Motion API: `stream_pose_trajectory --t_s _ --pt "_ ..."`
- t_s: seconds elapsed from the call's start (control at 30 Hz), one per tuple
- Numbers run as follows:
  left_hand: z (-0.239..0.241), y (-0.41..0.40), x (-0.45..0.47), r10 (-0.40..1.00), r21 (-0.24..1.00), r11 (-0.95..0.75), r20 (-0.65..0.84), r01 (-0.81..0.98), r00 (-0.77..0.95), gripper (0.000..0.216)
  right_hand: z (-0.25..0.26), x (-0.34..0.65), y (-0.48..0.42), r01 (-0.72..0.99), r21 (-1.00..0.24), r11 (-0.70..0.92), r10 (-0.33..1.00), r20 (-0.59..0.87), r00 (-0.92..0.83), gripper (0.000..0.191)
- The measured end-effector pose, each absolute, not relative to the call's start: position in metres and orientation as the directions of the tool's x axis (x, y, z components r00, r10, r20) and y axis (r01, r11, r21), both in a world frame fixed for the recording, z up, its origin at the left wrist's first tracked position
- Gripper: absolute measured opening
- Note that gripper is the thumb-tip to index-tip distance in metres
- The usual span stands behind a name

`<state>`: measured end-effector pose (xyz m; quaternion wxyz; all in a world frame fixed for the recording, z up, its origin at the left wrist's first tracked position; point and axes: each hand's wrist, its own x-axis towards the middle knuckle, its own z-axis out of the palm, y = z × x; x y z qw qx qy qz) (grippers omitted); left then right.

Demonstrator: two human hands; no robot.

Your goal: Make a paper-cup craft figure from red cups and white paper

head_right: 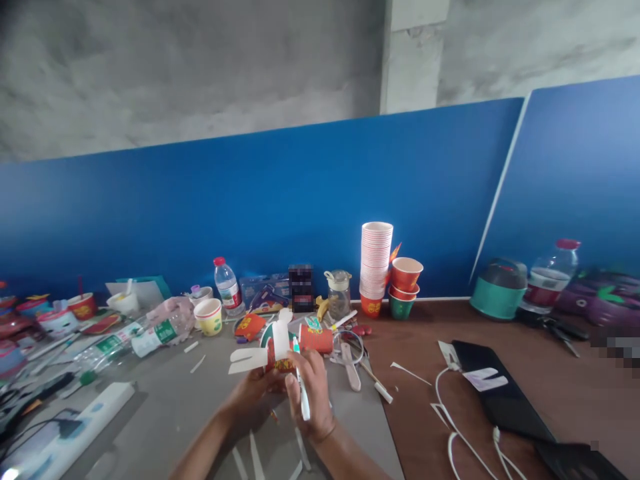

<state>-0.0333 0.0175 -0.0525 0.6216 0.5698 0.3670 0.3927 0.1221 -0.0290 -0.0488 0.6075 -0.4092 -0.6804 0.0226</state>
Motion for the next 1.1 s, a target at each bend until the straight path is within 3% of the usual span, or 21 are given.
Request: stream_pose_trajectory --t_s 0.17,0.37,0.6,1.1 --pt "-0.052 0.018 -0.035 0.896 0.991 0.108 -0.064 -0.076 0.439 0.041 -0.049 0.121 -0.023 0.511 -0.544 0.665 0.571 0.812 0.121 0.025" --pt "-0.050 0.018 -0.036 0.882 0.998 0.045 -0.014 -0.054 0.471 0.038 -0.043 0.117 -0.030 0.477 -0.555 0.681 0.576 0.809 0.119 0.021" --pt "-0.031 0.009 -0.037 0.915 0.993 -0.022 -0.026 0.115 0.403 0.042 -0.045 0.112 -0.037 0.490 -0.549 0.677 0.614 0.789 0.035 0.024" --pt "-0.041 0.014 -0.038 0.904 0.995 -0.034 -0.009 0.093 0.428 0.035 -0.048 0.112 -0.032 0.488 -0.562 0.667 0.624 0.780 0.046 0.025"
